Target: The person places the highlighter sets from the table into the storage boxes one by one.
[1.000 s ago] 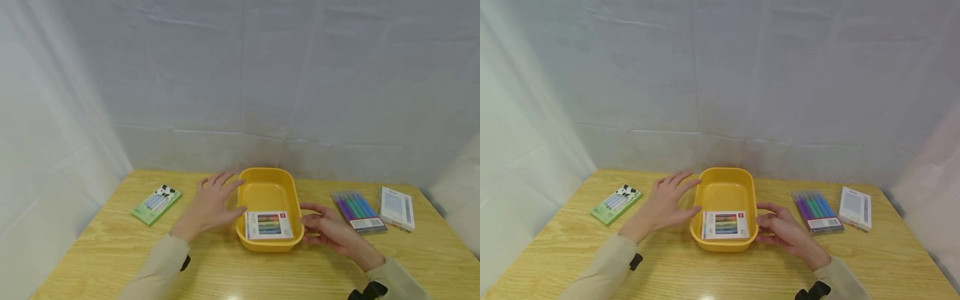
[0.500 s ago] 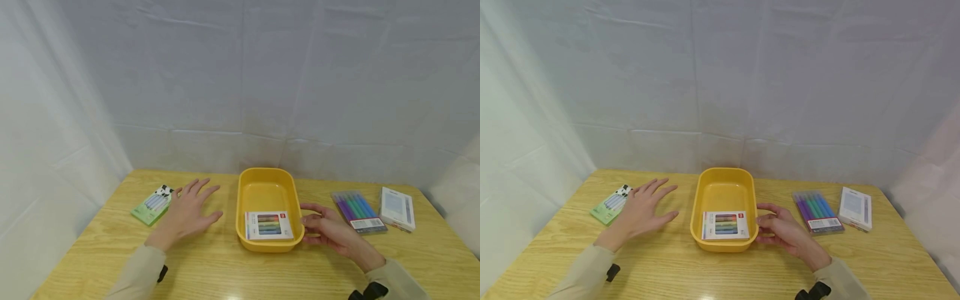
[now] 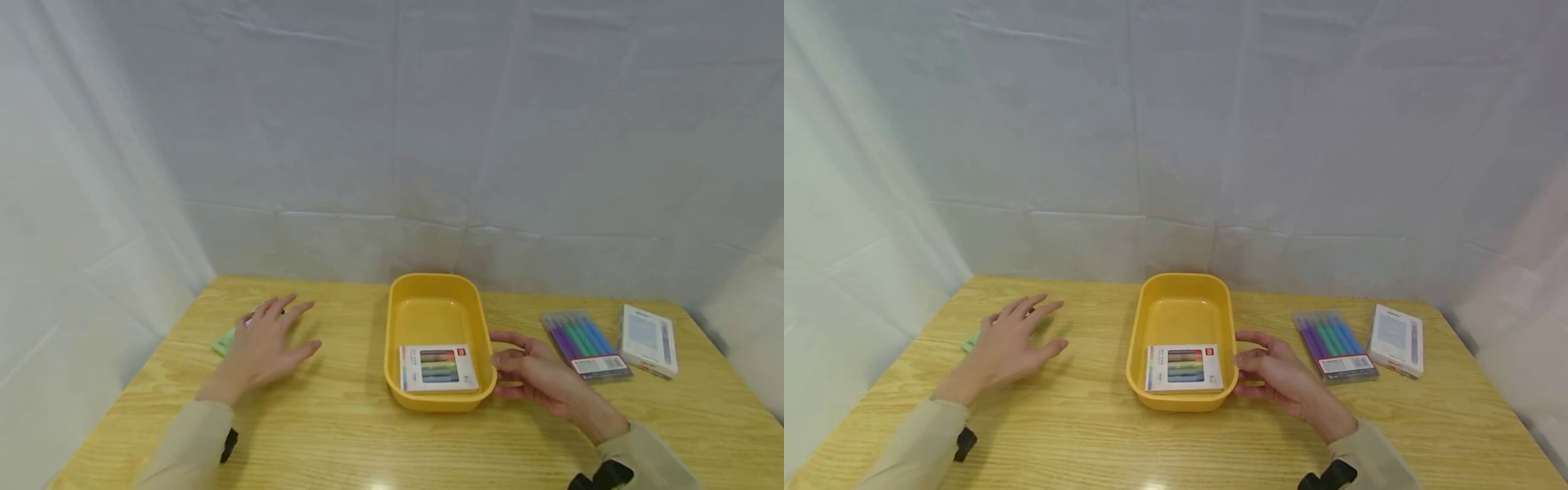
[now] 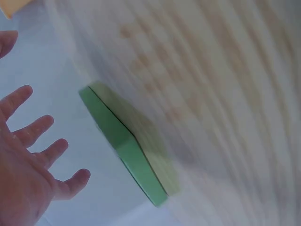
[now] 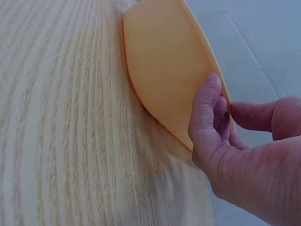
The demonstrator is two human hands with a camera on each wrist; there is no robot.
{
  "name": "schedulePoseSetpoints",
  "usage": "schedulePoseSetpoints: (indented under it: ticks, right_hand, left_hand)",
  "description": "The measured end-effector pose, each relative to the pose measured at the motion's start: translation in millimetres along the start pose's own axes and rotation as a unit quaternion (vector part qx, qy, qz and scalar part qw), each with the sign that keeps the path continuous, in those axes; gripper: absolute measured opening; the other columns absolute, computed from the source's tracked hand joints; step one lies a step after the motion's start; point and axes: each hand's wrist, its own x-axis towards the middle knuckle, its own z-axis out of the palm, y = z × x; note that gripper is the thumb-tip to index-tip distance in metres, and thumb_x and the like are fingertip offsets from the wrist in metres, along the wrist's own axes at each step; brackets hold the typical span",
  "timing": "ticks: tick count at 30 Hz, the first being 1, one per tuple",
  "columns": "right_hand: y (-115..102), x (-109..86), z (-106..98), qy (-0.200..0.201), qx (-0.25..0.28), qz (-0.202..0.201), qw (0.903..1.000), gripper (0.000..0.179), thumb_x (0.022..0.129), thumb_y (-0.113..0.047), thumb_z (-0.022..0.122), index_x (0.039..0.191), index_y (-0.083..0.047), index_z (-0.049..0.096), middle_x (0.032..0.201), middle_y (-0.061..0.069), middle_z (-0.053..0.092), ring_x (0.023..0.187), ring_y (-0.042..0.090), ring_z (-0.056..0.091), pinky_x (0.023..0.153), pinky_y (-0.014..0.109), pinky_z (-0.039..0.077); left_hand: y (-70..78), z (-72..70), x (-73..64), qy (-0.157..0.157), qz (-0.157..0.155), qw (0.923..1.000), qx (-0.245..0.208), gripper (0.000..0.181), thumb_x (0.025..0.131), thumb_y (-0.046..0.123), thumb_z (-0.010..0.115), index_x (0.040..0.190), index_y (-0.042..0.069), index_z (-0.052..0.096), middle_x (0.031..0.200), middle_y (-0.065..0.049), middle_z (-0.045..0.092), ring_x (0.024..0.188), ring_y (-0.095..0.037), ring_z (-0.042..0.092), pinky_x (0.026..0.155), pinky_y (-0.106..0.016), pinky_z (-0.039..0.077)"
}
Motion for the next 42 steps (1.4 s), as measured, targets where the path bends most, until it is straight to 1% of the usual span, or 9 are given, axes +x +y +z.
schedulePoseSetpoints:
  ticks: [5, 11, 17, 22, 25, 31, 37, 39, 42]
  right_hand:
    - [0.1, -0.1, 0.0, 0.002, 0.002, -0.003, 1.0000, 0.069, 0.102, -0.014, 0.059, 0.159, -0.004, 0.021, 0.103, 0.003, 0.066, 0.088, 0.015, 0.070, 0.077, 0.031, 0.062]
    - [0.5, -0.6, 0.5, 0.003, 0.001, -0.003, 1.0000, 0.069, 0.102, -0.014, 0.059, 0.159, -0.003, 0.022, 0.102, 0.002, 0.066, 0.087, 0.015, 0.070, 0.076, 0.030, 0.062]
    - [-0.1, 0.2, 1.0, 0.007, 0.003, 0.000, 1.0000, 0.068, 0.102, -0.013, 0.060, 0.159, -0.004, 0.023, 0.103, 0.003, 0.066, 0.087, 0.015, 0.070, 0.076, 0.031, 0.062]
    - [-0.9, -0.3, 1.1, 0.007, 0.006, 0.002, 1.0000, 0.069, 0.102, -0.013, 0.059, 0.159, -0.004, 0.022, 0.104, 0.003, 0.066, 0.087, 0.015, 0.070, 0.076, 0.031, 0.062]
    - [-1.1, -1.1, 1.2, 0.005, 0.007, 0.002, 1.0000, 0.069, 0.102, -0.013, 0.059, 0.159, -0.003, 0.022, 0.104, 0.003, 0.066, 0.088, 0.015, 0.070, 0.077, 0.031, 0.063]
    - [-1.3, -2.1, 2.0, 0.005, 0.004, -0.001, 1.0000, 0.069, 0.102, -0.012, 0.059, 0.159, -0.003, 0.022, 0.104, 0.004, 0.066, 0.088, 0.015, 0.070, 0.077, 0.031, 0.063]
    - [-1.2, -1.8, 1.8, 0.004, 0.004, -0.001, 1.0000, 0.069, 0.102, -0.012, 0.059, 0.159, -0.003, 0.022, 0.104, 0.003, 0.066, 0.088, 0.016, 0.070, 0.077, 0.031, 0.063]
    - [-1.3, -1.7, 1.5, 0.003, 0.005, -0.001, 1.0000, 0.069, 0.102, -0.013, 0.059, 0.159, -0.003, 0.022, 0.104, 0.003, 0.066, 0.088, 0.016, 0.070, 0.077, 0.031, 0.062]
    - [-1.5, -1.6, 1.0, 0.002, 0.005, 0.001, 1.0000, 0.069, 0.102, -0.013, 0.059, 0.159, -0.003, 0.022, 0.105, 0.004, 0.066, 0.088, 0.016, 0.070, 0.077, 0.031, 0.062]
  left_hand:
    - [-19.1, -0.2, -0.7, -0.021, -0.022, 0.9995, 0.004, 0.070, 0.095, 0.057, 0.061, 0.153, 0.022, 0.046, 0.159, -0.020, 0.040, 0.142, -0.052, 0.037, 0.098, -0.082, 0.032]
    - [-34.7, -0.6, -2.0, -0.040, -0.042, 0.9982, 0.011, 0.071, 0.095, 0.058, 0.061, 0.153, 0.021, 0.045, 0.158, -0.023, 0.040, 0.139, -0.055, 0.039, 0.095, -0.083, 0.034]
    - [-41.2, -3.1, -2.1, -0.066, -0.057, 0.9962, 0.005, 0.069, 0.096, 0.055, 0.061, 0.152, 0.018, 0.046, 0.155, -0.027, 0.041, 0.133, -0.060, 0.042, 0.089, -0.083, 0.037]
    - [-42.8, -5.9, -3.5, -0.118, -0.087, 0.9893, -0.008, 0.072, 0.098, 0.053, 0.058, 0.156, 0.015, 0.038, 0.156, -0.034, 0.033, 0.131, -0.065, 0.039, 0.087, -0.086, 0.036]
    - [-43.7, -6.4, -3.6, -0.139, -0.101, 0.9850, -0.013, 0.071, 0.100, 0.051, 0.056, 0.157, 0.014, 0.035, 0.156, -0.037, 0.028, 0.131, -0.066, 0.038, 0.088, -0.085, 0.035]
    - [-43.9, -8.2, -1.5, -0.148, -0.115, 0.9822, -0.018, 0.063, 0.102, 0.041, 0.054, 0.157, 0.016, 0.034, 0.151, -0.043, 0.031, 0.131, -0.067, 0.038, 0.088, -0.084, 0.035]
    - [-44.8, -6.3, 1.4, -0.148, -0.125, 0.9809, -0.018, 0.061, 0.100, 0.038, 0.055, 0.154, 0.016, 0.036, 0.144, -0.045, 0.036, 0.127, -0.066, 0.040, 0.083, -0.081, 0.038]
    - [-44.9, -5.8, 1.9, -0.145, -0.125, 0.9813, -0.018, 0.061, 0.099, 0.038, 0.056, 0.153, 0.016, 0.037, 0.143, -0.045, 0.037, 0.125, -0.066, 0.041, 0.080, -0.081, 0.039]
    - [-45.7, -5.1, 2.0, -0.137, -0.116, 0.9836, -0.012, 0.060, 0.099, 0.038, 0.057, 0.152, 0.017, 0.038, 0.142, -0.044, 0.038, 0.124, -0.066, 0.042, 0.077, -0.079, 0.041]
